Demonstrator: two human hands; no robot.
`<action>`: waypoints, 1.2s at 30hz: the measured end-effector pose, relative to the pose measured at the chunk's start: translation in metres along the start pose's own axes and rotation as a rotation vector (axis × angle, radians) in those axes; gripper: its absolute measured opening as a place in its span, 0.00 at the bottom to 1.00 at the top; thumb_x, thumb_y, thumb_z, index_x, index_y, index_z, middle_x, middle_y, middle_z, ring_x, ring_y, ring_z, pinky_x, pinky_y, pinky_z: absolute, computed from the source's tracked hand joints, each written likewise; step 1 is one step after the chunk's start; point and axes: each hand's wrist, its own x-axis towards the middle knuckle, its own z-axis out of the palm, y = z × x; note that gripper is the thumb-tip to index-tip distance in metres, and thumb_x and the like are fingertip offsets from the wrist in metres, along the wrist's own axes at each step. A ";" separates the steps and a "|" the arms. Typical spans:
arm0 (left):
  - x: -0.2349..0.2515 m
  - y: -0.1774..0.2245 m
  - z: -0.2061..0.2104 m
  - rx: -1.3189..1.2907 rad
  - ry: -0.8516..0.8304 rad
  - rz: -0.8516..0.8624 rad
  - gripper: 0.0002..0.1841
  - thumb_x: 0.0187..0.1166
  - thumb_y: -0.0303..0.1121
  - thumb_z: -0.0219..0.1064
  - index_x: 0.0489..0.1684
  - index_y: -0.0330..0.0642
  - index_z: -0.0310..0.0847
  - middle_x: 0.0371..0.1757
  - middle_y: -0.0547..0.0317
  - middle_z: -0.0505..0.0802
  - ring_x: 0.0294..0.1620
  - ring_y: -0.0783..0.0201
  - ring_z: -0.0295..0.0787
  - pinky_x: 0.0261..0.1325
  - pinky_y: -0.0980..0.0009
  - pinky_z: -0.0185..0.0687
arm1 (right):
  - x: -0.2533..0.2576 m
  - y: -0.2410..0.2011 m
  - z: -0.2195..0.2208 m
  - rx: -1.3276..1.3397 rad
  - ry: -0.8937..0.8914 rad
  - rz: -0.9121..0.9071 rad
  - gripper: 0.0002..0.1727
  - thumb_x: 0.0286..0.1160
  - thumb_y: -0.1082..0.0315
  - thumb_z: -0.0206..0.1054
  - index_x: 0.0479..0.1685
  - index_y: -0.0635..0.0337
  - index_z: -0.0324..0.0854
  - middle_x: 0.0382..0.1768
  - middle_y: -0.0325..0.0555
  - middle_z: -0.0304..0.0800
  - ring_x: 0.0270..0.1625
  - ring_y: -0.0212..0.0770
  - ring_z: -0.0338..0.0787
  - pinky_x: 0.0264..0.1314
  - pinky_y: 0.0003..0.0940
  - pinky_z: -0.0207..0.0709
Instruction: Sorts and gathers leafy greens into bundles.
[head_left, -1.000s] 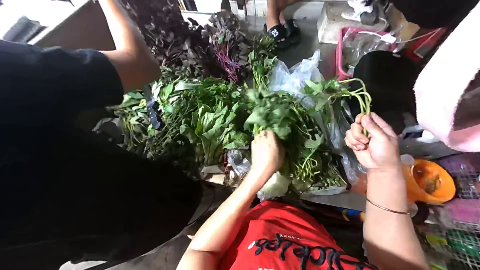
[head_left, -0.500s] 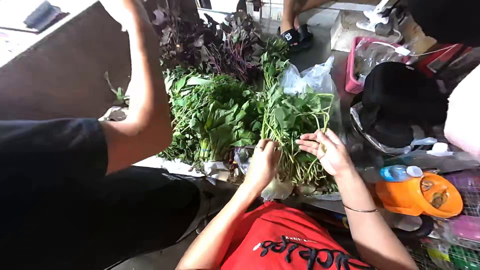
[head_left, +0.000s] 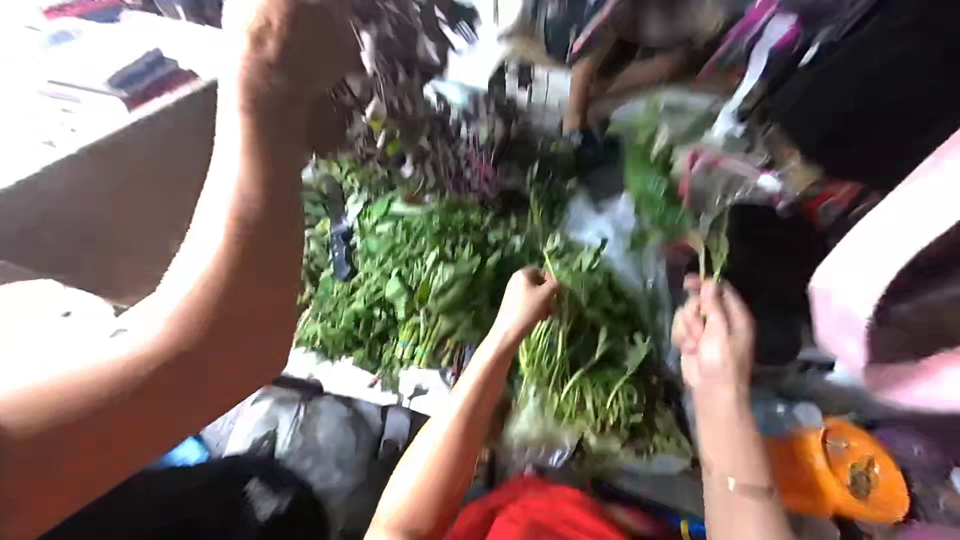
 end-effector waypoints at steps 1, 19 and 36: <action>0.000 0.026 -0.004 -0.028 -0.003 0.045 0.10 0.85 0.33 0.63 0.51 0.32 0.81 0.33 0.54 0.91 0.22 0.69 0.83 0.28 0.73 0.81 | 0.000 0.006 -0.005 0.069 0.057 0.066 0.17 0.95 0.64 0.41 0.56 0.60 0.76 0.13 0.24 0.64 0.10 0.21 0.61 0.13 0.17 0.60; -0.014 -0.033 0.035 -0.212 -0.213 -0.123 0.08 0.89 0.29 0.59 0.52 0.30 0.76 0.28 0.56 0.86 0.22 0.68 0.85 0.31 0.73 0.87 | 0.005 -0.002 -0.073 0.345 0.107 0.178 0.24 0.96 0.60 0.33 0.42 0.50 0.77 0.10 0.22 0.69 0.11 0.18 0.67 0.16 0.13 0.65; -0.045 -0.041 0.056 -0.284 -0.233 -0.158 0.11 0.89 0.27 0.59 0.60 0.28 0.73 0.29 0.56 0.87 0.23 0.68 0.88 0.33 0.72 0.90 | -0.076 0.021 -0.015 -0.476 -0.475 0.497 0.21 0.96 0.64 0.42 0.49 0.67 0.80 0.15 0.33 0.73 0.15 0.27 0.76 0.22 0.23 0.77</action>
